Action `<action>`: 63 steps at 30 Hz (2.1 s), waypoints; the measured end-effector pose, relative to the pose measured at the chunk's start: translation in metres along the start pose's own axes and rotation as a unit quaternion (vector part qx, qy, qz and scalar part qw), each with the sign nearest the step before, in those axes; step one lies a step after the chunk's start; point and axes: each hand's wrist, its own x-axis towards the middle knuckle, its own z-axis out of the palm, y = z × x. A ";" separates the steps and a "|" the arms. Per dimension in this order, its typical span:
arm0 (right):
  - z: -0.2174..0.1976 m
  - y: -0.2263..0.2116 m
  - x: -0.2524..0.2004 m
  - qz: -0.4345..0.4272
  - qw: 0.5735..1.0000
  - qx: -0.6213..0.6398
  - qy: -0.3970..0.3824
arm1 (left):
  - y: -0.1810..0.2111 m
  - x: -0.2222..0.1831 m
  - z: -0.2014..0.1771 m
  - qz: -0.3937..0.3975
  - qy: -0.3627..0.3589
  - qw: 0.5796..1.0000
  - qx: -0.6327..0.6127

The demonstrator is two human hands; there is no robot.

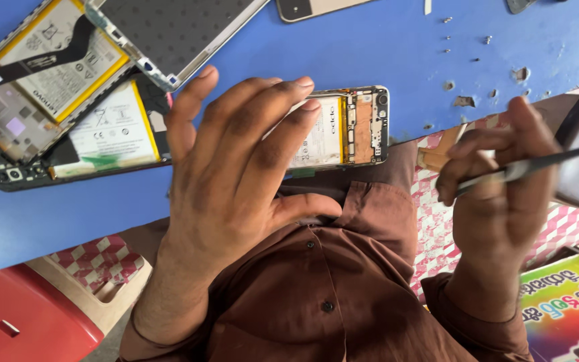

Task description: The person uses a metal prying tool and a screwdriver to work on a disassembled smartphone. They pry along the edges of the phone's frame and remove small screws from the internal components, placing them on the table.

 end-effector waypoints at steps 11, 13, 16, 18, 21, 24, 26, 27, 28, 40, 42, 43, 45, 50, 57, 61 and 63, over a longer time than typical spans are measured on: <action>0.024 -0.033 -0.009 -0.099 0.908 -0.393 -0.108 | 0.001 -0.030 -0.027 -0.081 -0.061 0.992 0.073; 0.029 -0.043 -0.013 -0.092 0.901 -0.406 -0.120 | 0.000 -0.032 -0.027 -0.081 -0.061 0.992 0.069; 0.038 -0.048 -0.017 -0.102 0.887 -0.430 -0.130 | -0.004 -0.034 -0.024 -0.079 -0.048 0.994 0.057; 0.042 -0.049 -0.016 -0.093 0.888 -0.432 -0.126 | -0.007 -0.034 -0.021 -0.079 -0.038 0.995 0.053; 0.045 -0.048 -0.013 -0.085 0.883 -0.452 -0.095 | -0.008 -0.035 -0.021 -0.085 -0.035 0.995 0.050; 0.049 -0.048 -0.012 -0.081 0.875 -0.470 -0.082 | -0.008 -0.036 -0.021 -0.094 -0.034 0.994 0.043; 0.054 -0.047 -0.015 -0.092 0.875 -0.462 -0.109 | -0.008 -0.035 -0.020 -0.099 -0.029 0.994 0.038; 0.058 -0.046 -0.017 -0.103 0.877 -0.450 -0.134 | -0.008 -0.035 -0.020 -0.099 -0.026 0.994 0.039; 0.061 -0.045 -0.019 -0.114 0.878 -0.437 -0.159 | -0.007 -0.035 -0.020 -0.099 -0.024 0.994 0.039; 0.075 -0.046 -0.020 -0.093 0.900 -0.373 -0.204 | -0.011 -0.029 -0.016 -0.084 0.016 0.995 0.043; 0.077 -0.045 -0.019 -0.079 0.894 -0.395 -0.194 | -0.012 -0.028 -0.015 -0.080 0.020 0.996 0.046; 0.077 -0.045 -0.017 -0.073 0.891 -0.406 -0.190 | -0.013 -0.028 -0.014 -0.077 0.024 0.995 0.052; 0.074 -0.046 -0.009 -0.039 0.890 -0.436 -0.126 | -0.013 -0.028 -0.014 -0.077 0.026 0.995 0.056; 0.081 -0.052 -0.001 -0.111 0.885 -0.413 -0.185 | -0.012 -0.031 -0.016 -0.091 0.009 0.995 0.047; 0.095 -0.064 0.011 -0.071 0.884 -0.429 -0.172 | -0.012 -0.032 -0.014 -0.093 0.022 0.994 0.043; 0.098 -0.069 0.014 -0.114 0.882 -0.402 -0.216 | -0.011 -0.033 -0.015 -0.093 0.029 0.994 0.041; 0.101 -0.069 0.013 -0.095 0.880 -0.411 -0.219 | -0.011 -0.034 -0.015 -0.097 0.030 0.994 0.038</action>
